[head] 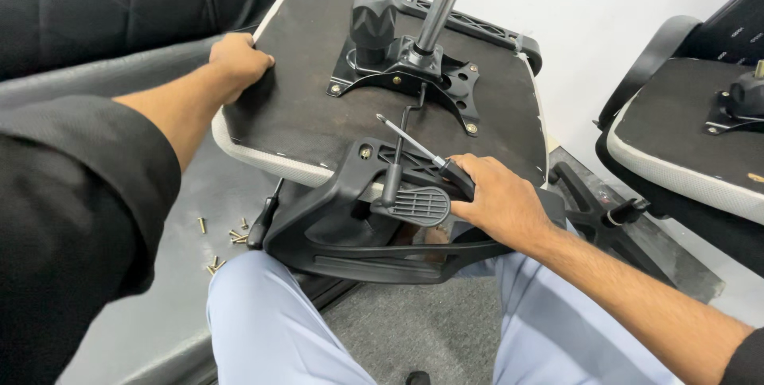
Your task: The person attaches a black plastic frame to the underside of an office chair seat using a screwdriver and screws. They align the frame, insert screws, and tighten them to secure the component.
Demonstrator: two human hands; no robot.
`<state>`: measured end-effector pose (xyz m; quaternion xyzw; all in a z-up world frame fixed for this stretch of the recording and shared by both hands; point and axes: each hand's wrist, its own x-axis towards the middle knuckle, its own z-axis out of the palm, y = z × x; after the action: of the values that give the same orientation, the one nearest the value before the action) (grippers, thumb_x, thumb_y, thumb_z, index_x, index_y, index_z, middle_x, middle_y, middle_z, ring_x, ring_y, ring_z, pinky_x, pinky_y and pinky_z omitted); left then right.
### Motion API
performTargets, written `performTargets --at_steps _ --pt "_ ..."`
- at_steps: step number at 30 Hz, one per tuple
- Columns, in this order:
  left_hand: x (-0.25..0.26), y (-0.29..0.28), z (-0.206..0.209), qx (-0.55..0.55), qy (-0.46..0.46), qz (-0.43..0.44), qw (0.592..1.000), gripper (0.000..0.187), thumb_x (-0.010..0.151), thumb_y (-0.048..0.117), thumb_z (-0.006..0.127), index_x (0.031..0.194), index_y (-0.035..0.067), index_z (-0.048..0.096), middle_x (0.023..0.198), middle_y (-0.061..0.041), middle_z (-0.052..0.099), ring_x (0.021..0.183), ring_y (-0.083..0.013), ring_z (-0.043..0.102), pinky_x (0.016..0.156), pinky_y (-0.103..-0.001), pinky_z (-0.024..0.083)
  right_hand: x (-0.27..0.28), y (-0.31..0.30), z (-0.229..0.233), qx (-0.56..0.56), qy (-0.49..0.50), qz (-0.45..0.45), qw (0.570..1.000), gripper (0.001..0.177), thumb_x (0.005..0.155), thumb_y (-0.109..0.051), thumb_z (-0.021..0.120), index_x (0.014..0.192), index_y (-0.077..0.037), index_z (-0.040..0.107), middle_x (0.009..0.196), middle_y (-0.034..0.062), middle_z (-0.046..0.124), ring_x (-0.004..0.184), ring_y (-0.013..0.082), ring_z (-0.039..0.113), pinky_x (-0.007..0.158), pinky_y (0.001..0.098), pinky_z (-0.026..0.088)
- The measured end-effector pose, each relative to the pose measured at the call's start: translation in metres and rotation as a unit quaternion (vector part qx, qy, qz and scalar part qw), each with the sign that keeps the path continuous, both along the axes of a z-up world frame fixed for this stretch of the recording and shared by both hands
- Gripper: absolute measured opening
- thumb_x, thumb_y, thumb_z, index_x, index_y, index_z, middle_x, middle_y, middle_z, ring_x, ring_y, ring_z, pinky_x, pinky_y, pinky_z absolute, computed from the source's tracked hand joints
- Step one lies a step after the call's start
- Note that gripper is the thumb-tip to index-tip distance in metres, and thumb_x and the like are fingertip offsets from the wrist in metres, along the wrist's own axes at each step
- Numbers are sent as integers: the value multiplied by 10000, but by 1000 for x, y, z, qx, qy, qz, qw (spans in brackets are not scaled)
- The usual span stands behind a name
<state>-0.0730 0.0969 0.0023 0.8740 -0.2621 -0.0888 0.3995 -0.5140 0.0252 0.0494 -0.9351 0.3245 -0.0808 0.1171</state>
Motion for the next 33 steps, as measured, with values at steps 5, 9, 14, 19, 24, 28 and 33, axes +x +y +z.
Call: performTargets --at_steps 5,9,14,19,24,28,33 --pt "-37 36 -2 34 -70 32 996 401 908 332 778 1195 62 706 1103 -197 731 1045 -356 698 906 -436 544 -2 -3 -5 -15 10 -9 1000 630 788 -433 750 1338 -169 593 1126 96 665 1034 294 670 885 451 534" --pt "-62 58 5 53 -24 105 993 393 889 351 808 1129 44 754 1094 -191 745 1001 -339 719 873 -429 573 -4 -3 -5 -23 7 -4 1000 633 780 -463 772 1312 -164 605 1129 95 666 1053 302 663 891 459 531" --pt "-80 92 7 -88 193 251 945 403 810 295 874 1065 7 754 1038 -148 743 881 -256 748 854 -399 621 -5 -1 -3 -10 22 -9 1000 635 778 -480 782 1305 -174 604 1106 90 675 1034 285 679 884 458 537" --pt "-98 98 7 -166 408 216 871 509 829 316 849 1196 20 658 1144 -146 696 1042 -279 718 877 -496 626 -5 4 1 -16 22 -1 1000 632 767 -523 801 1254 -162 623 1085 89 679 1014 285 683 858 463 542" --pt "-108 82 18 -100 340 198 914 646 845 348 823 1353 33 578 1303 -168 659 1122 -329 690 937 -509 584 -7 4 2 -3 11 -2 1000 608 751 -490 812 1234 -164 635 1082 75 688 1006 282 685 845 463 544" --pt "-110 60 19 75 89 110 987 762 921 426 669 1556 186 323 1557 -159 366 1406 -383 402 1112 -595 389 -7 4 2 -3 19 -3 1000 623 762 -497 805 1249 -155 617 1075 85 690 998 279 691 848 464 542" --pt "-102 24 8 258 -66 4 964 799 997 615 384 1636 210 129 1716 -128 -30 1586 -356 -53 1232 -646 45 -8 2 -1 -11 5 -2 1000 619 759 -491 807 1250 -162 622 1101 83 684 1016 287 679 848 468 541"
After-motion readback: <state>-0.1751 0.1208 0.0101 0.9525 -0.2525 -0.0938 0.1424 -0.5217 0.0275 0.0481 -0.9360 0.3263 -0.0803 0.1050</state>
